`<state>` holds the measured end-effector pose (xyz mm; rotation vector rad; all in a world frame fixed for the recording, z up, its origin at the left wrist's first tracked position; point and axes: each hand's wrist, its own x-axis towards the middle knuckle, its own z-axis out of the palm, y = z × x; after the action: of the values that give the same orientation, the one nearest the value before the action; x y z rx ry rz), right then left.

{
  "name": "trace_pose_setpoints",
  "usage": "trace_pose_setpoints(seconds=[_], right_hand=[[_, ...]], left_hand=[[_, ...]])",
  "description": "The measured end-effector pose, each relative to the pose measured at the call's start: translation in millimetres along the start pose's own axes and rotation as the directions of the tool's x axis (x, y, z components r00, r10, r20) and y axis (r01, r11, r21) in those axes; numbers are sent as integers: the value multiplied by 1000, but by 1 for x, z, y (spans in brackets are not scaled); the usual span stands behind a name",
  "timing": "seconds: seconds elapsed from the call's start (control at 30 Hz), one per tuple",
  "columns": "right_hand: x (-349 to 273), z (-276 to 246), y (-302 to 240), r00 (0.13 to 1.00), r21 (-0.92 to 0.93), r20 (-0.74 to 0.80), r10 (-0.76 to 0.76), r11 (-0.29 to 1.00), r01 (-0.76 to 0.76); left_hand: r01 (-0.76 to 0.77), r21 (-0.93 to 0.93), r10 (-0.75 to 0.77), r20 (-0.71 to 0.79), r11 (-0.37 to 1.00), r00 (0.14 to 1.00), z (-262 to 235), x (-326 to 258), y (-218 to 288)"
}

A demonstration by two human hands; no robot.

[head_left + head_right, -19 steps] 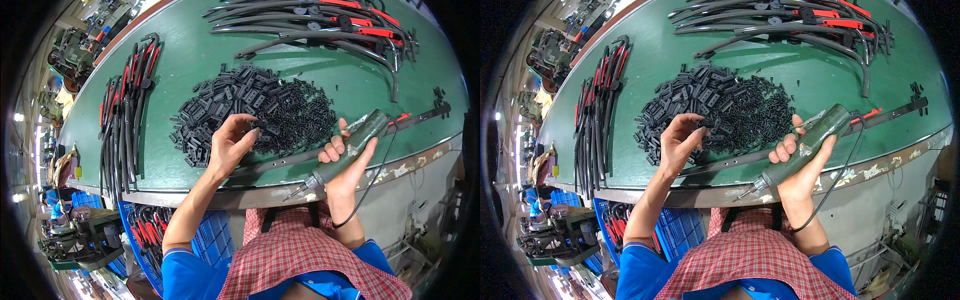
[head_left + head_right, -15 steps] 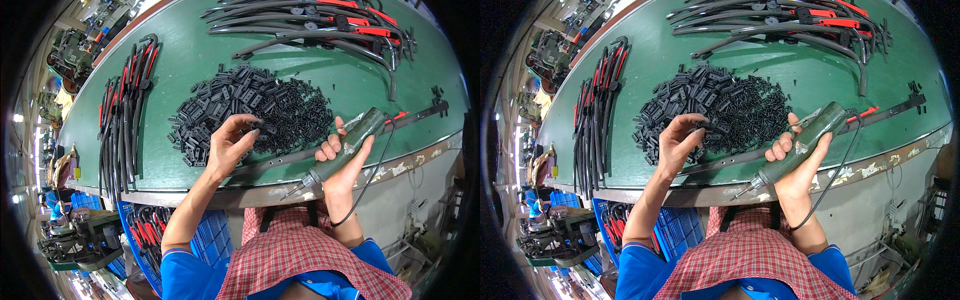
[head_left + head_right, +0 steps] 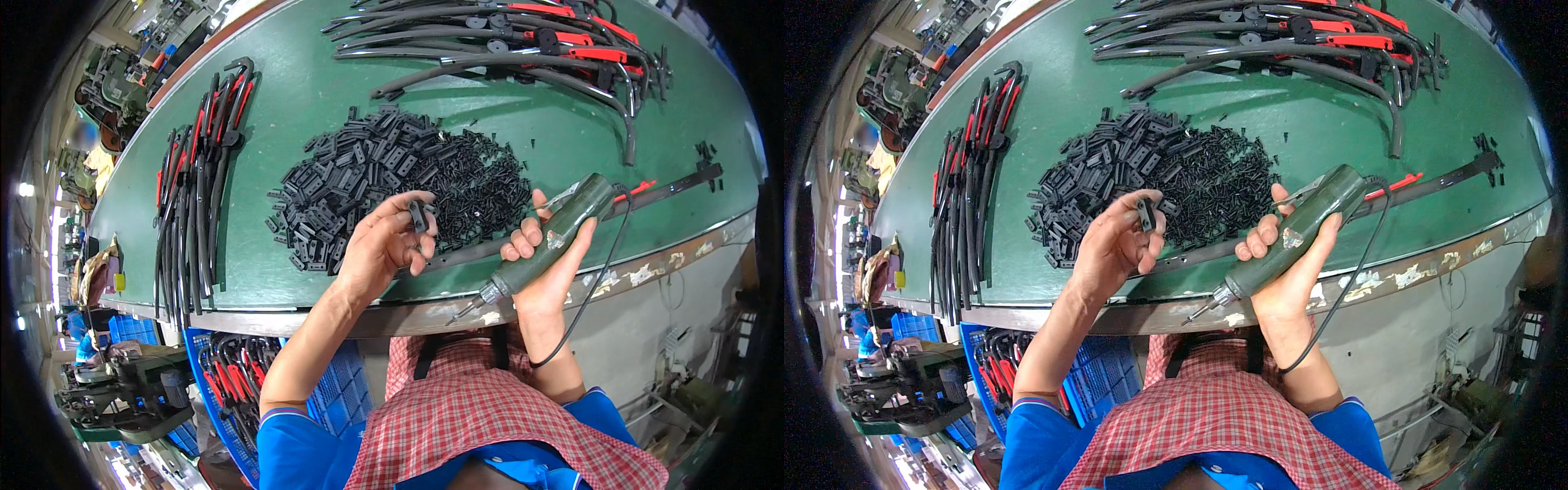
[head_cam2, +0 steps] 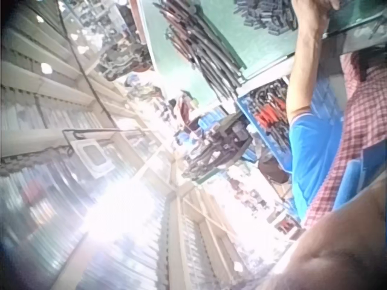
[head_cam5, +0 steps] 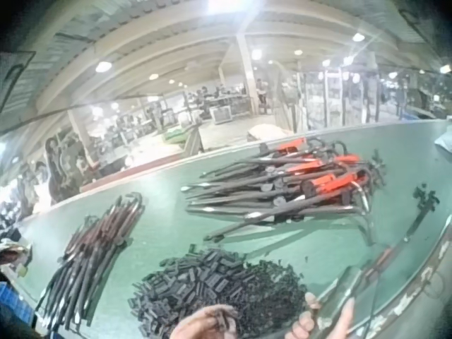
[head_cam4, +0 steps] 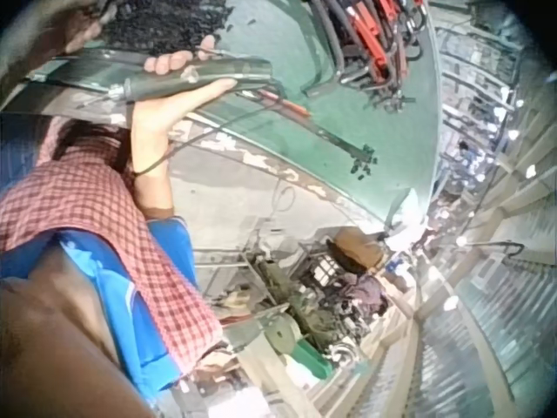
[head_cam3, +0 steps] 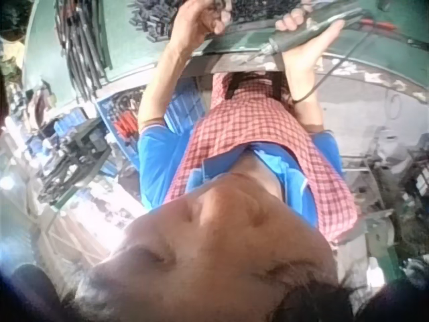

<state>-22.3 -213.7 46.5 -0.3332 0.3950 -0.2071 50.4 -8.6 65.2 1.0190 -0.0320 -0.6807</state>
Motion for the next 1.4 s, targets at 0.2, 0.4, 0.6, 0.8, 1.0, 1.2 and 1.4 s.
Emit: trace_pose_setpoints(seconds=[0.2,0.4,0.6,0.8,1.0,1.2,1.4], right_hand=[[-2,0,2,1000,-16,9,-5,1000,6],[-2,3,3,1000,-60,-1,-11,998,11],[-1,-3,-1,1000,-61,-15,-2,998,1],[2,-6,1,998,-61,56,11,998,-8],[-3,1,4,1000,-94,21,-22,995,24],[-4,18,2,987,-168,129,-96,979,117],[-1,57,11,730,-145,627,-272,880,452]], left_hand=[[189,-133,-180,72,973,981,9,-3,-1],[145,130,-149,22,981,989,-3,-4,-6],[-127,627,238,-95,768,967,-7,-25,-14],[-284,949,396,209,140,894,-16,-49,-17],[-407,912,410,387,-40,826,-12,-26,-42],[-470,880,428,399,71,811,-30,-18,-58],[-502,859,441,413,102,797,-31,-16,-56]])
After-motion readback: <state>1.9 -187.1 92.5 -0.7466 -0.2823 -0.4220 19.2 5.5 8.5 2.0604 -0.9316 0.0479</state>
